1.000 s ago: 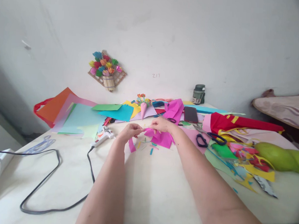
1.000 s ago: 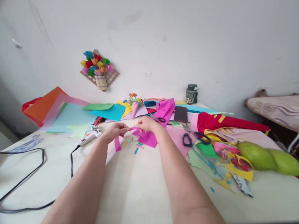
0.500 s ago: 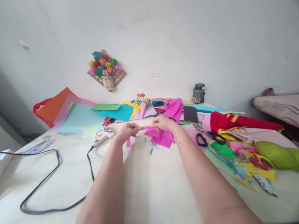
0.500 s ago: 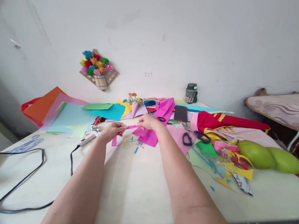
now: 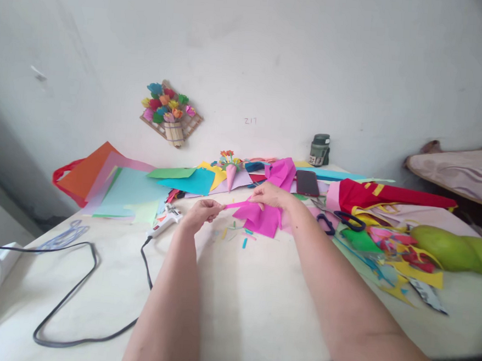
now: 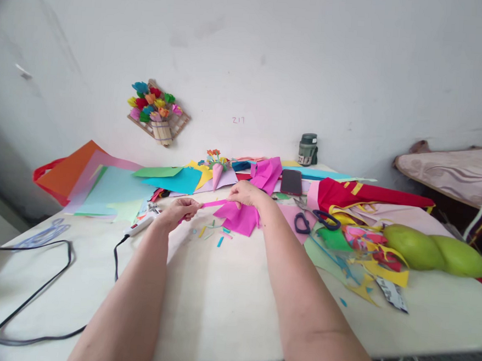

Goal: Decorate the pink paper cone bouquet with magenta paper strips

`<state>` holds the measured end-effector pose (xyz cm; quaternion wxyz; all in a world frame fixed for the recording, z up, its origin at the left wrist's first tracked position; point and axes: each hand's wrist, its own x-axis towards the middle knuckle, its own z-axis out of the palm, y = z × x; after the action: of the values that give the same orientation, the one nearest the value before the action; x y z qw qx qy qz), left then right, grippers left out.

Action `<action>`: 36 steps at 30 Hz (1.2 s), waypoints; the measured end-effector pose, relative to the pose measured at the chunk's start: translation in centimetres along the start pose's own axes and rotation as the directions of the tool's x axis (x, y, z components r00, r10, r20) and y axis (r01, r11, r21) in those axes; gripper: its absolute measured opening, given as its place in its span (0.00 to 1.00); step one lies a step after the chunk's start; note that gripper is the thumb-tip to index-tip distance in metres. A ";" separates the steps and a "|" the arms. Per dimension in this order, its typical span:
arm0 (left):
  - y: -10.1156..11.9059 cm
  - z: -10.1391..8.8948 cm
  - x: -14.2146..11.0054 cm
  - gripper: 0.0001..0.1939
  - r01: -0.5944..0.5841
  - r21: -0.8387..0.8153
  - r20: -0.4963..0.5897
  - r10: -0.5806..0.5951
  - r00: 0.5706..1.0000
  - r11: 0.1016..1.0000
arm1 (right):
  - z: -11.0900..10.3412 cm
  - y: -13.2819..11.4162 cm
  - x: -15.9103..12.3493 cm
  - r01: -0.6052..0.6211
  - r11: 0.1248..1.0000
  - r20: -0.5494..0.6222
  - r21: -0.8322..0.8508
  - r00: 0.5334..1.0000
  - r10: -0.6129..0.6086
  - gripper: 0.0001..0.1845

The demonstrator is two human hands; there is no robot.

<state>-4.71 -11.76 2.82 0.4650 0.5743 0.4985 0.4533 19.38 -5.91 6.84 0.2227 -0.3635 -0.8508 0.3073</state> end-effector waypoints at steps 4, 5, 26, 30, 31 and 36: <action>-0.2 -0.4 -0.1 0.15 0.022 -0.038 -0.002 -0.022 1.000 0.999 | -0.4 0.5 -0.3 0.013 1.000 -0.008 -0.011 1.000 -0.013 0.12; -0.3 -0.4 -0.1 0.15 0.022 -0.042 -0.010 -0.022 1.000 0.999 | -0.5 0.5 -0.4 0.013 1.000 -0.010 -0.016 1.000 -0.014 0.12; -0.5 -1.6 -0.5 0.21 -0.019 -0.159 -0.200 -0.013 0.980 0.987 | -0.6 1.7 -0.3 -0.011 0.999 -0.052 0.032 0.999 0.012 0.14; -0.7 -1.6 0.1 0.23 -0.025 -0.033 -0.309 0.014 0.951 0.999 | -0.4 1.5 -0.1 0.013 0.999 -0.078 0.034 0.997 -0.011 0.13; -0.7 -1.6 0.3 0.24 -0.026 0.007 -0.342 0.027 0.939 1.000 | -0.4 1.4 -0.1 0.016 0.999 -0.082 0.028 0.997 -0.014 0.13; -1.1 -1.7 0.8 0.23 -0.007 0.090 -0.440 0.046 0.897 0.996 | -0.3 1.0 -0.1 0.029 1.000 -0.100 0.008 0.995 -0.028 0.13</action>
<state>-6.51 -10.75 2.07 0.3087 0.4827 0.6021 0.5560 20.10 -5.40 6.34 0.2707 -0.3653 -0.8423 0.2895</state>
